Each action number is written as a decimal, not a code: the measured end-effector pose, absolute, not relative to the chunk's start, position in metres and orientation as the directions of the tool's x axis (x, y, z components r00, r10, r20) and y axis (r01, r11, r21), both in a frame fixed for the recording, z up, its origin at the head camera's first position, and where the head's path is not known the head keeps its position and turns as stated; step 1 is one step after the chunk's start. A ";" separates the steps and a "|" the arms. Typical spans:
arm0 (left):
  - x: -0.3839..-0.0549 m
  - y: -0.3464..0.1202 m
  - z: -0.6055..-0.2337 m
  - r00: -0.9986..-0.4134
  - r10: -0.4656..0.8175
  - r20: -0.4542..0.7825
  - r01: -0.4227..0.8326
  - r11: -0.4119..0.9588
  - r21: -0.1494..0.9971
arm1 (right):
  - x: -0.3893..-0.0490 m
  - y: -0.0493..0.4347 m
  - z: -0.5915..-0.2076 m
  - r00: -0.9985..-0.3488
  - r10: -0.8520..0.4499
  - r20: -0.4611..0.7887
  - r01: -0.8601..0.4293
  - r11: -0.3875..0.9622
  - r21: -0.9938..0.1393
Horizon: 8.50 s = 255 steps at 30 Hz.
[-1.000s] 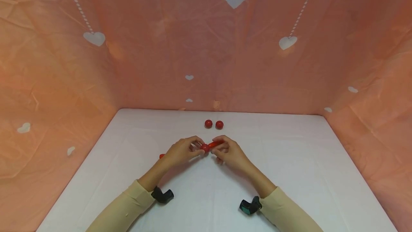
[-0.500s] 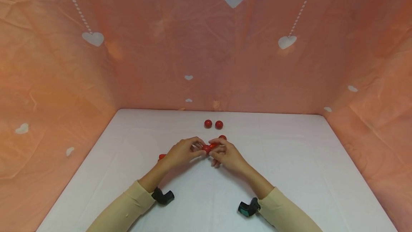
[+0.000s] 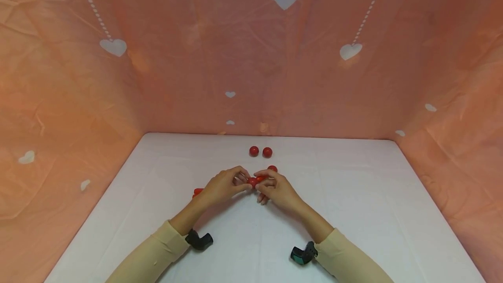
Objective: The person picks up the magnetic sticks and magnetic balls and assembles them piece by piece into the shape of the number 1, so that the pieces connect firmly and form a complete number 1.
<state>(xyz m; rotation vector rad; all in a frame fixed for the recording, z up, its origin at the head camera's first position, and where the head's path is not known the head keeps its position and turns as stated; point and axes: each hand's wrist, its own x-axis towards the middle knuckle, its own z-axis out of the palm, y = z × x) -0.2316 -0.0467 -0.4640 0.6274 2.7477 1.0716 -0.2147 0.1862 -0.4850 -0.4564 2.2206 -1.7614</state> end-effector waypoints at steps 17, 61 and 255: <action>-0.229 -0.046 -0.460 -0.914 0.404 0.029 0.318 0.669 0.672 | -0.217 0.186 -0.489 -0.898 -0.441 -0.003 -0.077 0.163 -0.984; -0.244 -0.115 -0.429 -0.908 0.416 -0.049 0.289 0.705 0.648 | -0.221 0.189 -0.489 -0.921 -0.389 -0.023 -0.039 0.150 -0.988; -0.230 -0.051 -0.460 -0.872 0.487 -0.058 0.342 0.688 0.641 | -0.225 0.193 -0.497 -0.949 -0.312 -0.039 0.005 0.111 -0.994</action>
